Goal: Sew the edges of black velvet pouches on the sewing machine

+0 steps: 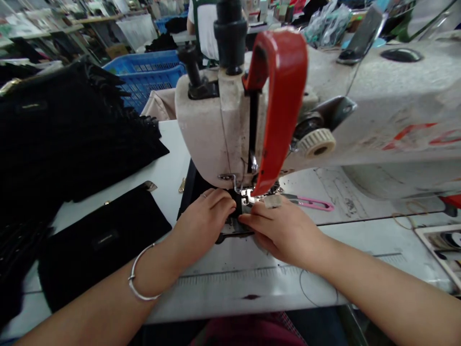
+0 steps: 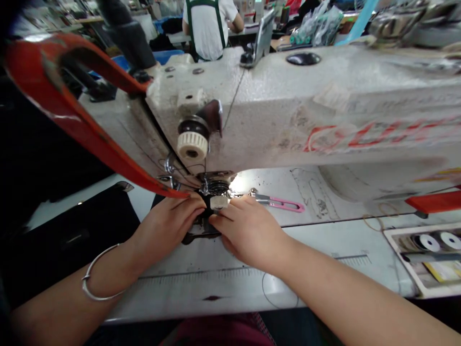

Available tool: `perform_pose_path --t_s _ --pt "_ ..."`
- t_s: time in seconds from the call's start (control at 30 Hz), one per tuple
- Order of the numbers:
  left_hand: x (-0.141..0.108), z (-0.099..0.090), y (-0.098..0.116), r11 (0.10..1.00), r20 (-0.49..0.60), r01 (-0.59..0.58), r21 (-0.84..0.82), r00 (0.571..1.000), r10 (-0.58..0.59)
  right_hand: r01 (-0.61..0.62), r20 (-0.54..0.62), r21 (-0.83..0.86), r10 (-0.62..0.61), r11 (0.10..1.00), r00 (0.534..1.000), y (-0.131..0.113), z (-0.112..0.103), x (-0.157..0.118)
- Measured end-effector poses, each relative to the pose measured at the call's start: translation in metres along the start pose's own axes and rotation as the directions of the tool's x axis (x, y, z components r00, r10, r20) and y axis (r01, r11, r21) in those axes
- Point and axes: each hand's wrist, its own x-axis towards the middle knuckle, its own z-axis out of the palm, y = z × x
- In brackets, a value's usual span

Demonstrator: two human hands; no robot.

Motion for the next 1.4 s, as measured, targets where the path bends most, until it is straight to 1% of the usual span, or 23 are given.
perform_pose_path --t_s 0.07,0.13,0.2,0.27,0.47,0.63,0.7,0.8,0.93,1.0,1.13,1.27,1.33,1.4 --pt "-0.002 0.001 0.002 1.000 -0.043 -0.030 0.006 0.999 0.030 0.001 -0.006 0.013 -0.001 1.000 1.000 -0.001 -0.001 0.000" --pt "-0.005 0.002 0.003 0.996 -0.088 -0.084 0.008 0.993 0.084 0.004 -0.013 0.032 -0.003 0.999 1.000 -0.001 -0.001 -0.001" --pt "-0.008 0.002 0.004 0.992 -0.103 -0.122 0.019 0.987 0.123 -0.003 -0.020 0.048 0.004 0.999 1.000 -0.001 -0.002 -0.003" --pt "-0.010 0.001 0.004 0.988 -0.094 -0.146 0.040 0.984 0.150 -0.009 -0.016 0.045 0.009 0.999 1.000 -0.001 -0.003 -0.005" --pt "-0.009 0.000 0.004 0.988 -0.094 -0.138 0.072 0.985 0.144 -0.004 0.003 -0.007 0.004 1.000 1.000 -0.003 -0.003 -0.007" --pt "-0.006 0.005 0.000 0.990 -0.165 -0.132 0.050 0.977 0.139 -0.043 -0.015 -0.022 0.042 0.999 0.999 -0.003 0.000 -0.005" --pt "-0.005 0.007 -0.001 0.991 -0.176 -0.126 0.054 0.975 0.133 -0.056 -0.030 -0.026 0.055 0.998 0.998 -0.003 0.002 -0.004" --pt "-0.001 0.007 -0.004 0.990 -0.173 -0.127 0.056 0.976 0.135 -0.075 -0.037 -0.045 0.073 0.996 0.997 -0.003 0.003 -0.003" --pt "0.006 0.007 -0.006 0.986 -0.144 -0.137 0.092 0.978 0.149 -0.147 -0.017 -0.093 0.146 0.985 0.989 -0.004 0.004 -0.001" --pt "0.008 0.008 -0.007 0.986 -0.128 -0.134 0.104 0.981 0.147 -0.157 -0.010 -0.109 0.157 0.982 0.988 -0.003 0.005 0.001" --pt "0.010 0.012 -0.012 0.992 -0.092 -0.085 0.092 0.991 0.094 -0.157 -0.014 -0.140 0.157 0.978 0.988 -0.003 0.006 0.003" --pt "0.013 0.013 -0.016 0.999 -0.069 -0.029 0.036 0.997 0.031 -0.159 -0.018 -0.133 0.158 0.978 0.987 -0.003 0.006 0.003" --pt "0.015 0.012 -0.016 1.000 -0.085 -0.008 0.011 0.996 0.009 -0.157 -0.021 -0.117 0.156 0.981 0.988 -0.003 0.006 0.003" --pt "0.016 0.012 -0.016 1.000 -0.126 -0.017 -0.009 0.992 0.016 -0.163 -0.020 -0.112 0.161 0.980 0.987 -0.003 0.006 0.002"
